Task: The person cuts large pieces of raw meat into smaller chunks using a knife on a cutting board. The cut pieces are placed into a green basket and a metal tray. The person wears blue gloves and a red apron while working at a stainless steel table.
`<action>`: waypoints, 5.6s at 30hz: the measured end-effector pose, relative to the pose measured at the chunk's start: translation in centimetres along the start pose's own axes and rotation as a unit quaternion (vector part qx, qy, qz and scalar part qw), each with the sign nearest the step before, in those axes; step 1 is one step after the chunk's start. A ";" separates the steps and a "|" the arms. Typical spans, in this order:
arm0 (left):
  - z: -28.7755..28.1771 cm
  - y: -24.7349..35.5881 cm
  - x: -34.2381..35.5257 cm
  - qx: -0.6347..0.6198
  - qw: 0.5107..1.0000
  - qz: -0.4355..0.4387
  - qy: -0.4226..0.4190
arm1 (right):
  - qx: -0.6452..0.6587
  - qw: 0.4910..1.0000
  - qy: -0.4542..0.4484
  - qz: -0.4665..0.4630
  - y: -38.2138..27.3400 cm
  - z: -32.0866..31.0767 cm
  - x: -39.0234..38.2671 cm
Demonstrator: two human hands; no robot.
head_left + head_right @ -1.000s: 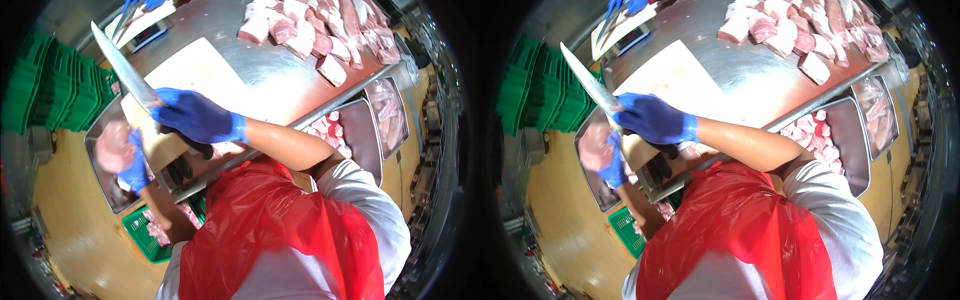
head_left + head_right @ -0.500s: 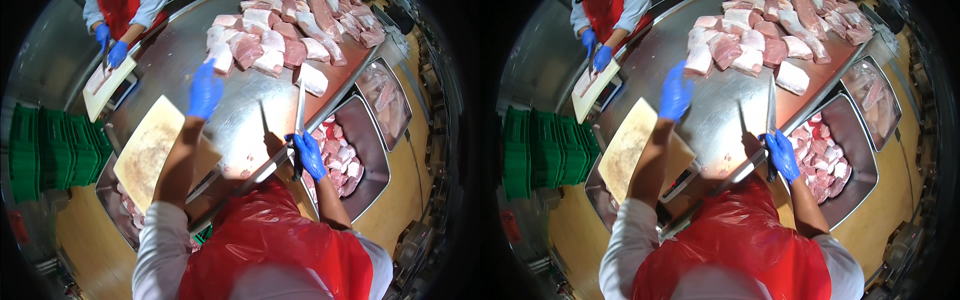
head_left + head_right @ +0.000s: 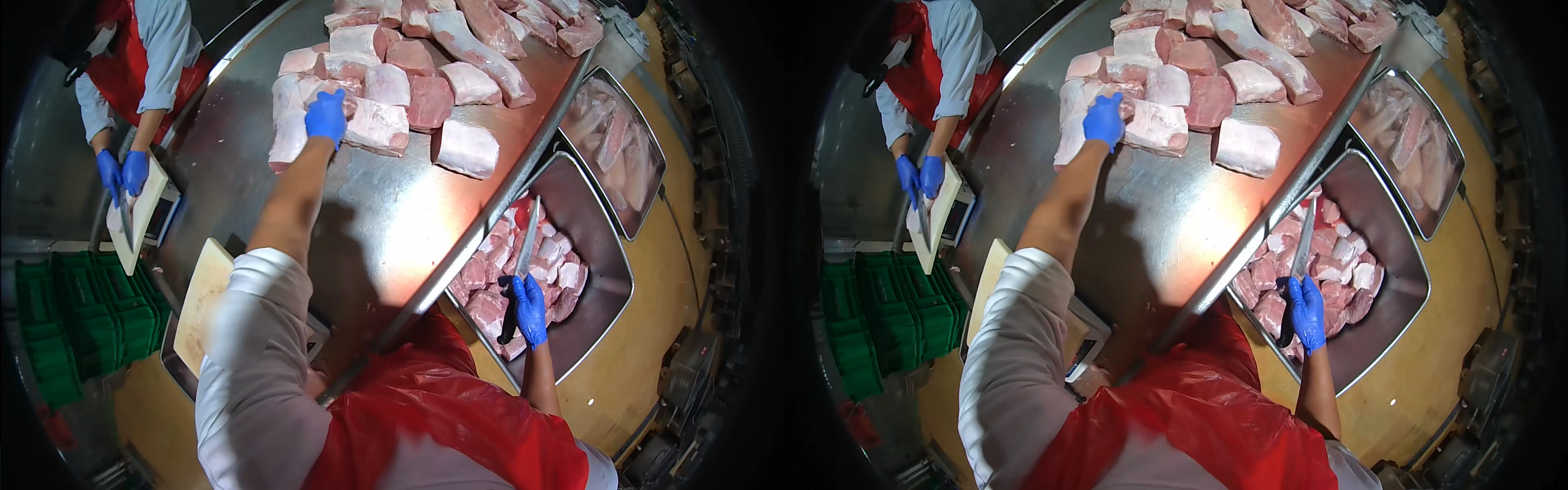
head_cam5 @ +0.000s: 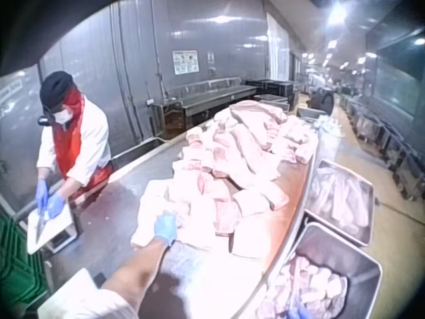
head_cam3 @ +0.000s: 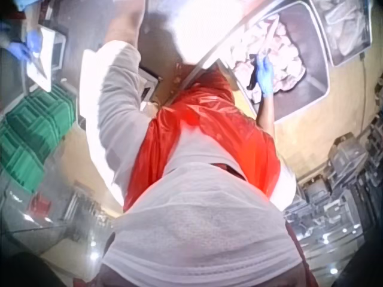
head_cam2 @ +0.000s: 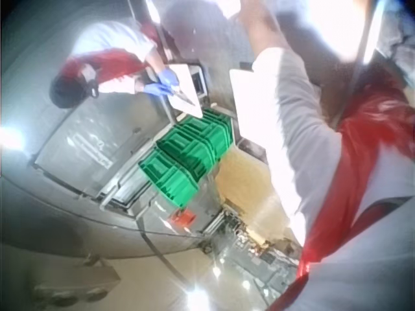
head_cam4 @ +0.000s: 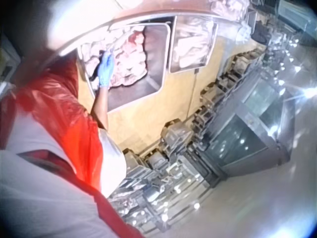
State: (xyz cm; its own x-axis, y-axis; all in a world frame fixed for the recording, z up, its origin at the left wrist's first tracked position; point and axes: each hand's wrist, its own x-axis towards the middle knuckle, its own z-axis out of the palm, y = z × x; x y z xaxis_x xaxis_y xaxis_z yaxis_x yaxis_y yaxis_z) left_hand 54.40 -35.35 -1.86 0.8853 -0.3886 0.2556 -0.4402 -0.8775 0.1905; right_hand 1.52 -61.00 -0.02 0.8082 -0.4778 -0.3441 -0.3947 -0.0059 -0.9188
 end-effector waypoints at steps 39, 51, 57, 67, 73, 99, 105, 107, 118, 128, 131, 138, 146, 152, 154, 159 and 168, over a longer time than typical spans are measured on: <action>-29.7 -2.7 -62.9 -0.142 0.873 -0.305 0.354 | -0.296 0.701 -0.397 -0.513 -9.2 37.0 -19.7; -29.7 -4.7 -61.5 -0.110 0.924 -0.233 0.283 | -0.187 0.826 -0.521 -0.103 -11.5 37.7 -19.3; -30.5 -5.0 -61.6 -0.077 0.935 -0.207 0.276 | -0.071 0.862 -0.503 -0.009 -11.5 39.4 -19.0; -30.7 -7.2 -57.6 -0.120 0.978 -0.110 0.133 | -0.068 0.856 -0.513 -0.001 -10.8 38.8 -19.1; -31.2 -6.9 -57.1 -0.056 0.980 -0.147 0.124 | -0.075 0.834 -0.547 0.017 -10.2 39.5 -20.3; -29.0 -10.3 -75.5 -0.638 0.533 -0.295 0.471 | -0.603 0.483 -0.443 -0.455 -11.5 29.7 -21.2; -25.0 -7.0 -84.1 -0.670 0.500 -0.297 0.462 | -0.545 0.525 -0.418 -0.503 -15.1 30.4 -21.9; -25.1 -6.3 -83.1 -0.659 0.500 -0.337 0.449 | -0.500 0.544 -0.430 -0.518 -13.7 33.6 -23.3; -25.0 -10.3 -84.9 -0.711 0.432 -0.176 0.527 | -0.601 0.406 -0.410 -0.553 -13.6 36.0 -21.7; -29.4 -8.7 -102.4 0.041 0.752 -0.658 0.000 | -0.419 0.679 -0.391 -0.457 -14.3 27.0 -14.6; -32.2 -9.8 -87.2 -0.206 0.753 -0.575 0.245 | -0.368 0.757 -0.371 -0.392 -12.7 30.3 -16.9; -27.8 -13.7 -60.9 0.125 0.963 -0.148 0.188 | -0.246 0.801 -0.363 -0.409 -14.3 33.4 -19.8; -29.5 -16.3 -52.6 -0.226 0.968 -0.110 -0.003 | -0.270 0.838 -0.335 -0.336 -12.6 30.2 -17.6; -27.2 -13.5 -58.0 -0.091 0.943 -0.127 0.293 | -0.361 0.776 -0.329 -0.399 -10.9 31.2 -17.6; -26.4 -9.2 -59.9 -0.150 0.889 -0.236 0.362 | -0.403 0.715 -0.316 -0.475 -10.4 32.2 -18.0; -25.6 -4.6 -62.4 -0.266 0.850 -0.287 0.353 | -0.421 0.637 -0.349 -0.542 -11.6 38.3 -20.0; -27.9 -4.9 -66.5 -0.193 0.838 -0.328 0.391 | -0.529 0.475 -0.429 -0.558 -15.0 41.4 -19.2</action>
State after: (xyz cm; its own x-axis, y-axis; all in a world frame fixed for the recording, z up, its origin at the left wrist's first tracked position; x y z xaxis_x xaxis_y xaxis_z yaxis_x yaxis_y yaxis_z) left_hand -6.49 2.59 6.71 0.6528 0.5783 0.4894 -0.0463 -0.6143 0.7877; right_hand 10.00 -15.34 12.35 0.4734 0.8717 -0.1264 0.8559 -0.4891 -0.1679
